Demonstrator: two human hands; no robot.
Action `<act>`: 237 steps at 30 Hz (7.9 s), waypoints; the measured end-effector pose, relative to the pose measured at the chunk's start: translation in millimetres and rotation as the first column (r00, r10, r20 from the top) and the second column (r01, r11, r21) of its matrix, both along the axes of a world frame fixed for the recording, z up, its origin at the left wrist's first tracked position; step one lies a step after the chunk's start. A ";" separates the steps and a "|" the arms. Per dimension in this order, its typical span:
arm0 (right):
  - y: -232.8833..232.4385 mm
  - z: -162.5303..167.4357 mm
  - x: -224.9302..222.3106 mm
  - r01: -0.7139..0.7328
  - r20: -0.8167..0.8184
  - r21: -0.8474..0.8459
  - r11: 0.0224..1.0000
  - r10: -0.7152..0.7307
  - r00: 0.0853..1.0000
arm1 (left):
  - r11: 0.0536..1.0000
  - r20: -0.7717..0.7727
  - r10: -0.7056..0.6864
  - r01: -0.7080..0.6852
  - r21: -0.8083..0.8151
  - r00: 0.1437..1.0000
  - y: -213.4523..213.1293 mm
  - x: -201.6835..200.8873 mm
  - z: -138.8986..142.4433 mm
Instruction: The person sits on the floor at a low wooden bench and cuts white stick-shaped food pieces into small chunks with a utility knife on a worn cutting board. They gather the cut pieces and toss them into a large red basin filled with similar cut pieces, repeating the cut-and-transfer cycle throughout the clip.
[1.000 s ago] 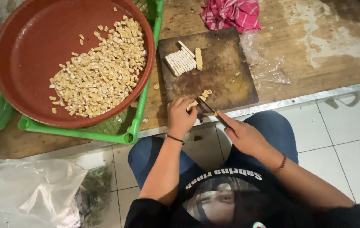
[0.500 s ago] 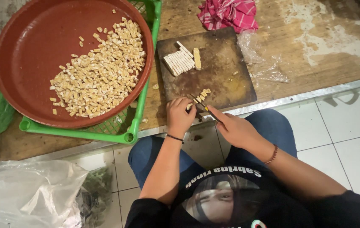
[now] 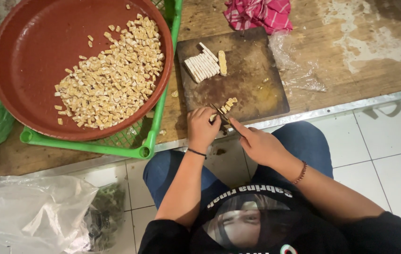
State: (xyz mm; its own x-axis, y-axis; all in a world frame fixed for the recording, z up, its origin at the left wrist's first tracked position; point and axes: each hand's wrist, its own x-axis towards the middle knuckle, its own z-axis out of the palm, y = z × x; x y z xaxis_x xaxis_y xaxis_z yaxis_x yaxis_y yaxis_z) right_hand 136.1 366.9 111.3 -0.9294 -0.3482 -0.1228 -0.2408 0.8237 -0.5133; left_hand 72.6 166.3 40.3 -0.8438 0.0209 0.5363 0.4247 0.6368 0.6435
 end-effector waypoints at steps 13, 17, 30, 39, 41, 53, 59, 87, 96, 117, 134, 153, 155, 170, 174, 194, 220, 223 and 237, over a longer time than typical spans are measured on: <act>21.8 -5.4 18.1 0.037 0.068 -0.050 0.998 -0.033 0.997 | 1.000 -0.048 0.009 -0.009 0.015 0.999 1.0 5.5 0.3; 30.4 -3.1 17.3 0.062 0.032 -0.118 0.991 -0.059 0.998 | 1.000 -0.029 0.001 -0.001 -0.007 1.000 0.0 6.1 -2.4; 19.3 9.4 6.5 -0.011 -0.053 -0.007 1.000 0.011 0.999 | 1.000 -0.079 -0.013 0.011 -0.022 0.997 1.1 5.3 -11.1; 12.2 7.5 0.1 -0.030 -0.056 0.030 0.999 0.032 0.998 | 1.000 -0.095 -0.009 0.006 -0.030 0.995 0.6 6.0 -7.5; 12.3 5.1 -0.7 -0.028 -0.056 0.040 0.999 0.031 0.998 | 1.000 -0.093 -0.012 0.010 -0.030 0.996 0.5 6.2 -6.7; 26.9 -5.2 14.4 -0.015 -0.004 0.005 1.000 0.015 1.000 | 0.999 -0.105 0.001 -0.004 -0.032 0.994 4.4 8.3 -3.2; 41.2 -0.9 15.6 -0.010 0.029 0.005 1.000 0.010 1.000 | 1.000 -0.137 -0.014 0.013 -0.010 0.991 4.7 10.6 -3.2; 14.5 6.0 2.2 -0.045 -0.047 -0.002 0.999 0.044 0.998 | 1.000 -0.147 -0.014 0.010 -0.028 0.989 2.0 6.7 -9.3; 21.5 -6.5 13.4 -0.041 -0.006 0.012 0.999 0.041 0.999 | 1.000 -0.156 -0.006 0.002 -0.030 0.988 2.0 6.5 -11.2; 42.7 4.1 5.3 0.002 -0.078 -0.130 0.992 -0.012 0.997 | 0.999 -0.163 -0.030 0.032 0.007 0.986 -1.9 10.5 -1.4; 16.9 2.5 11.2 -0.023 -0.064 -0.010 1.000 0.023 0.998 | 1.000 -0.170 -0.018 0.019 0.007 0.985 1.1 10.9 -0.4; 31.5 -9.4 21.4 -0.011 0.039 -0.011 1.000 0.011 0.999 | 1.000 -0.181 -0.022 0.023 0.007 0.983 -0.7 12.4 2.4; 36.6 -8.5 20.7 -0.007 0.012 -0.053 0.999 0.008 1.000 | 0.999 -0.174 -0.033 0.036 0.011 0.984 -1.0 13.6 2.9; 19.1 6.6 5.8 -0.071 -0.091 -0.059 0.996 0.066 0.994 | 0.999 -0.185 -0.044 0.047 0.012 0.982 -4.5 11.6 2.3; 13.4 6.3 4.7 -0.070 -0.079 -0.029 0.997 0.067 0.995 | 0.999 -0.185 -0.034 0.037 0.016 0.982 -3.7 12.4 2.9; 24.8 -7.9 18.6 -0.022 0.018 -0.033 0.999 0.023 1.000 | 0.999 -0.178 -0.020 0.025 0.029 0.984 -5.4 11.7 0.6; 5.0 11.1 1.8 -0.048 -0.034 0.037 0.998 0.049 0.998 | 0.998 -0.150 -0.047 0.054 0.039 0.988 -8.5 13.0 7.8; 5.7 5.0 4.0 -0.053 -0.058 0.021 0.998 0.054 0.997 | 0.998 -0.158 -0.040 0.048 0.045 0.987 -7.5 13.6 8.4; 29.1 0.5 8.6 -0.009 -0.002 -0.081 0.997 0.009 1.000 | 0.999 -0.196 -0.008 0.017 0.044 0.981 -6.6 13.4 4.5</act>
